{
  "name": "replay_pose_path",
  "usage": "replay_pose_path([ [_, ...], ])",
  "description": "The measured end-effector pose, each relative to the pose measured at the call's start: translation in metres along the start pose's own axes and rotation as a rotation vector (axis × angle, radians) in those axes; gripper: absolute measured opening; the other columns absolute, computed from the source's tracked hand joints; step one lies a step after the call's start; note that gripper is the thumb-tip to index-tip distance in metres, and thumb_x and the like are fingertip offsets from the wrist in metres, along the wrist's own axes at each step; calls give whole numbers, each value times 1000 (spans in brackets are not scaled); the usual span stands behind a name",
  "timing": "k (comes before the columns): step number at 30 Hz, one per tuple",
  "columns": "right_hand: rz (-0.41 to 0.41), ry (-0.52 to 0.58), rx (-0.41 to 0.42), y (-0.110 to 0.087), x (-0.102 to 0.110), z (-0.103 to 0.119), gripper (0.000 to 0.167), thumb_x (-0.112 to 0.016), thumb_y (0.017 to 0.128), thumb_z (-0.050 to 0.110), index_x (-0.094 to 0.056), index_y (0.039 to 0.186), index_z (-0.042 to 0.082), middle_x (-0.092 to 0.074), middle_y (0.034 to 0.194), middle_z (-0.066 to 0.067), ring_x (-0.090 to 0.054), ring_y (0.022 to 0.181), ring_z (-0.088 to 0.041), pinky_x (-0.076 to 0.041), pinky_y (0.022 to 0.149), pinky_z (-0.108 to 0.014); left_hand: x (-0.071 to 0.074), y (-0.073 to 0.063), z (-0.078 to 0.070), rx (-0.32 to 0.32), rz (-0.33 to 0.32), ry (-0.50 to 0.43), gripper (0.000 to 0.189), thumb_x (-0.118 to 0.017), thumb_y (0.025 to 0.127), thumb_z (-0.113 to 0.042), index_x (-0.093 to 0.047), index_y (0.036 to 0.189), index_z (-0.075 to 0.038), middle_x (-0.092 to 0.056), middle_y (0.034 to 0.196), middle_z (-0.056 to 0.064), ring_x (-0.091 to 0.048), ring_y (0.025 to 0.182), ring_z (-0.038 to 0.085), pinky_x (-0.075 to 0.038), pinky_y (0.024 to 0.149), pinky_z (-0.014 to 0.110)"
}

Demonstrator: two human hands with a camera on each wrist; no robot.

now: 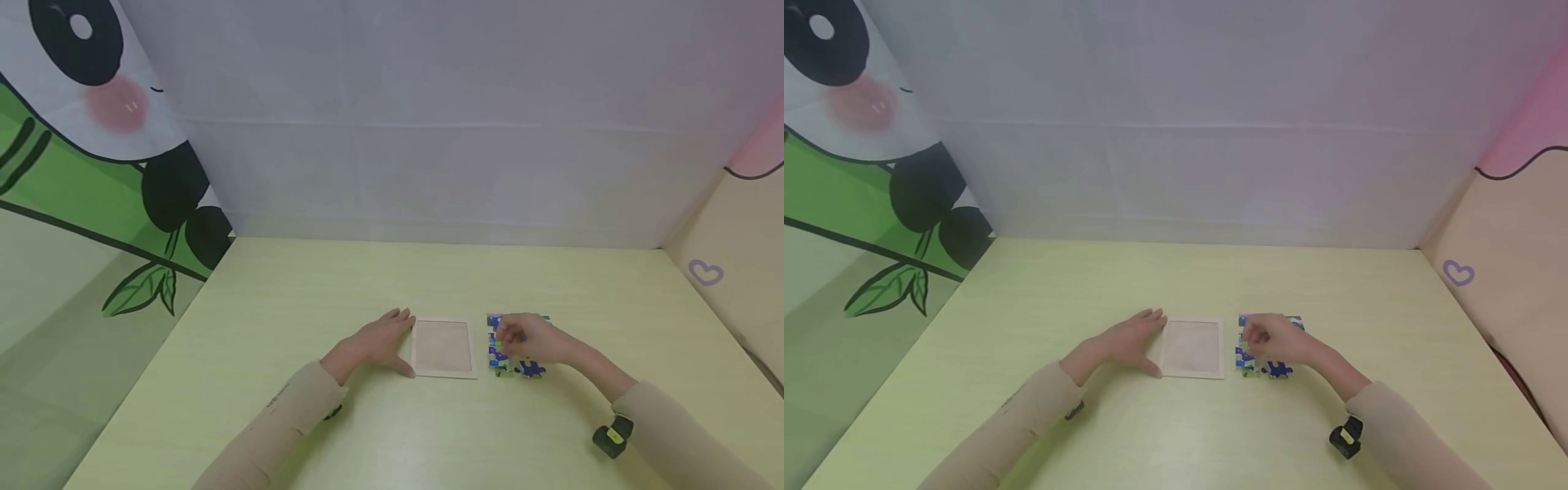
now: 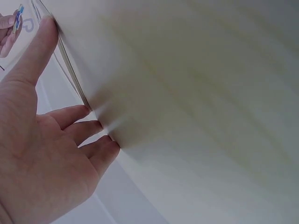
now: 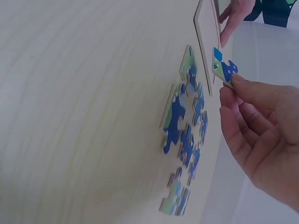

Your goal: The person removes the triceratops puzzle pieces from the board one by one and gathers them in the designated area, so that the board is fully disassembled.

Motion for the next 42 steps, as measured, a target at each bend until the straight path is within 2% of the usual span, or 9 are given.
replay_pose_path([
  [11,-43,-54,-30,-43,27,-21,11,-64,81,2,-56,89,3,-60,80,1,-54,71,-5,-51,65,-21,0,-1,-1,2,4,0,101,-74,67,-50,-25,143,-5,-16,150,12,-11,138,29,-23,109,44],
  [18,-49,1,-19,-61,34,-39,12,-63,80,-1,-57,90,0,-62,82,-1,-57,72,-5,-52,60,-23,-2,0,2,-4,1,-7,101,-74,67,-51,-24,143,-6,-16,150,11,-10,138,28,-22,109,43],
  [24,-55,9,-80,-66,34,-53,13,-63,80,1,-59,93,-1,-63,83,-3,-55,71,-4,-50,57,-22,0,-2,0,-14,-5,-30,103,-73,66,-54,-26,143,-4,-17,150,13,-11,138,29,-24,108,46],
  [28,-68,-10,-113,-68,33,-59,13,-63,81,2,-60,93,-1,-61,81,-1,-52,69,-4,-48,57,-21,0,-1,0,-7,0,-25,101,-74,67,-50,-25,143,-6,-16,150,11,-10,138,28,-23,109,44],
  [36,-72,-6,-114,-69,30,-57,13,-62,82,3,-60,94,-3,-60,79,-6,-51,69,-4,-46,57,-19,-2,1,1,-7,-1,1,101,-73,67,-52,-25,143,-5,-16,150,12,-11,138,29,-24,108,45],
  [42,-69,-39,-146,-68,28,-57,16,-64,80,0,-60,95,-2,-58,78,-3,-47,68,-4,-44,57,-19,-1,0,0,-11,-5,-6,101,-73,67,-51,-25,143,-5,-17,150,12,-11,138,29,-24,108,44],
])
Point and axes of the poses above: each hand's wrist, its own y-axis towards the middle knuckle, its own x-axis out of the back of the hand, z = x × y, the point moved 6 cm from there along y, towards the middle knuckle
